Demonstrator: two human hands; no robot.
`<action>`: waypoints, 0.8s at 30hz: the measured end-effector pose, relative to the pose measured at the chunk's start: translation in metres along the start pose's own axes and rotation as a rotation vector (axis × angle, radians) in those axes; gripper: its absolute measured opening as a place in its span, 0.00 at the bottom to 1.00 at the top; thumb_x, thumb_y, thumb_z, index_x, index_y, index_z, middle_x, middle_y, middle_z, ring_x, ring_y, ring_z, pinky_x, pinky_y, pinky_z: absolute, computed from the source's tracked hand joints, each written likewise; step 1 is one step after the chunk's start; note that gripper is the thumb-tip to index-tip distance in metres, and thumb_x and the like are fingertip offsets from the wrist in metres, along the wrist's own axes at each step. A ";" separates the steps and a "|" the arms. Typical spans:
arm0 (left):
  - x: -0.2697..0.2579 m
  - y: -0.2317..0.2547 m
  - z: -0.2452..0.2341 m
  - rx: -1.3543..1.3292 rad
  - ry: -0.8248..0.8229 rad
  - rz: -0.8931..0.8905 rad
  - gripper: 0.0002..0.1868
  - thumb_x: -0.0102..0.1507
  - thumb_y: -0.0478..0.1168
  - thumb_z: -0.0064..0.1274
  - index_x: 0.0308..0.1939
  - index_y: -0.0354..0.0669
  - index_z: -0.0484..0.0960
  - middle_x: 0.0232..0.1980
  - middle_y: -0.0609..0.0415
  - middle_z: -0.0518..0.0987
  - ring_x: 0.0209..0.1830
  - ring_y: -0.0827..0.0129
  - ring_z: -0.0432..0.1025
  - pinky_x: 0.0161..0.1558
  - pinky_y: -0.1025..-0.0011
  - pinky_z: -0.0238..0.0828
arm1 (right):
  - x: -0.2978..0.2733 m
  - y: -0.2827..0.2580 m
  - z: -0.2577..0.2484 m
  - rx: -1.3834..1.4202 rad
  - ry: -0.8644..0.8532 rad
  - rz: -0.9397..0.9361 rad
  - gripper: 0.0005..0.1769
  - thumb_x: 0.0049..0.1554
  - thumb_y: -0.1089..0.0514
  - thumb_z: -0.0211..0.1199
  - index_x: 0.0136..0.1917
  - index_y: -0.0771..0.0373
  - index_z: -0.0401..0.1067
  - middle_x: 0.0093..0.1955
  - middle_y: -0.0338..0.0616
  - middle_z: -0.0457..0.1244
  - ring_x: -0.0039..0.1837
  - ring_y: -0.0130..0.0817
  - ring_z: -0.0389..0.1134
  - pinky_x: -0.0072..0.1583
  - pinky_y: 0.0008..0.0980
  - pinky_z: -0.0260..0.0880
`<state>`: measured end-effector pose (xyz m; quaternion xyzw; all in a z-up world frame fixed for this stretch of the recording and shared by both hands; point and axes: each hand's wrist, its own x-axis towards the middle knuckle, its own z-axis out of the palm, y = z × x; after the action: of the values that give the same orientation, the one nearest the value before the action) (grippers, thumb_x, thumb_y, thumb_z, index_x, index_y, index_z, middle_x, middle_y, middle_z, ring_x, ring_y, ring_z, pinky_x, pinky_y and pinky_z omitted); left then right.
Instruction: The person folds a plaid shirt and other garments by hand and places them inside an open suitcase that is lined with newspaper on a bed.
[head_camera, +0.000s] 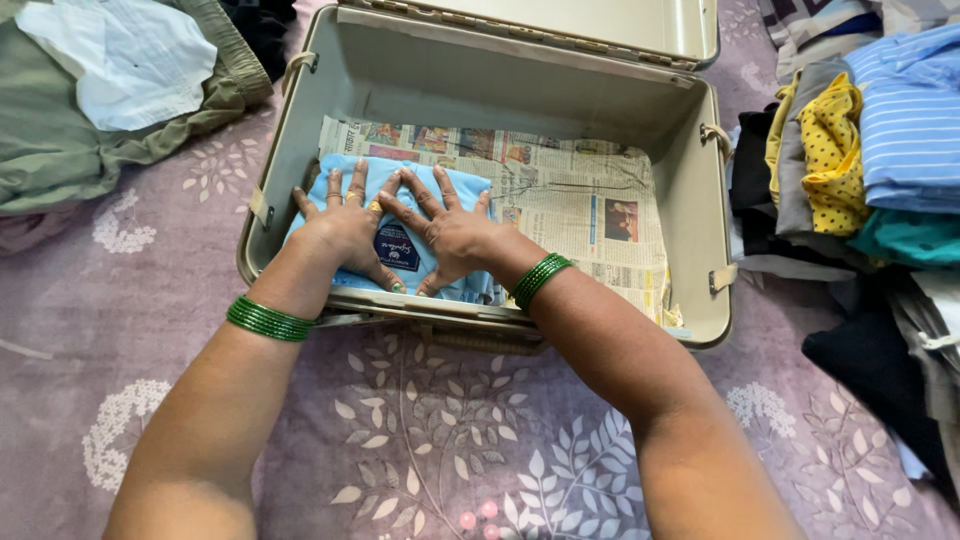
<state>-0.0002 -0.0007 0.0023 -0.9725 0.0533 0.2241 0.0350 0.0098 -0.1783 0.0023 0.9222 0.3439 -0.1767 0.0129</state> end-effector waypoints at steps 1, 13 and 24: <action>-0.001 0.000 0.000 -0.004 0.005 -0.001 0.90 0.30 0.71 0.78 0.80 0.72 0.25 0.84 0.48 0.20 0.83 0.41 0.20 0.69 0.21 0.27 | 0.000 0.000 0.001 0.000 0.003 0.000 0.86 0.29 0.25 0.82 0.82 0.28 0.22 0.87 0.38 0.15 0.84 0.65 0.15 0.65 0.95 0.29; 0.001 0.001 0.004 -0.022 0.044 0.003 0.89 0.32 0.70 0.77 0.80 0.76 0.23 0.85 0.49 0.21 0.83 0.41 0.20 0.69 0.20 0.25 | -0.009 0.001 0.002 0.044 0.078 -0.037 0.84 0.30 0.29 0.84 0.82 0.29 0.26 0.87 0.38 0.17 0.85 0.65 0.18 0.64 0.95 0.33; 0.001 0.000 0.010 -0.048 0.117 0.011 0.90 0.32 0.71 0.77 0.79 0.78 0.21 0.84 0.45 0.23 0.84 0.43 0.22 0.69 0.22 0.27 | -0.047 0.014 -0.017 0.081 0.124 -0.022 0.63 0.49 0.41 0.75 0.84 0.31 0.35 0.86 0.46 0.38 0.82 0.62 0.43 0.70 0.74 0.51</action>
<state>-0.0032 0.0006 -0.0070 -0.9842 0.0550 0.1683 0.0071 -0.0091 -0.2164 0.0329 0.9273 0.3467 -0.1333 -0.0477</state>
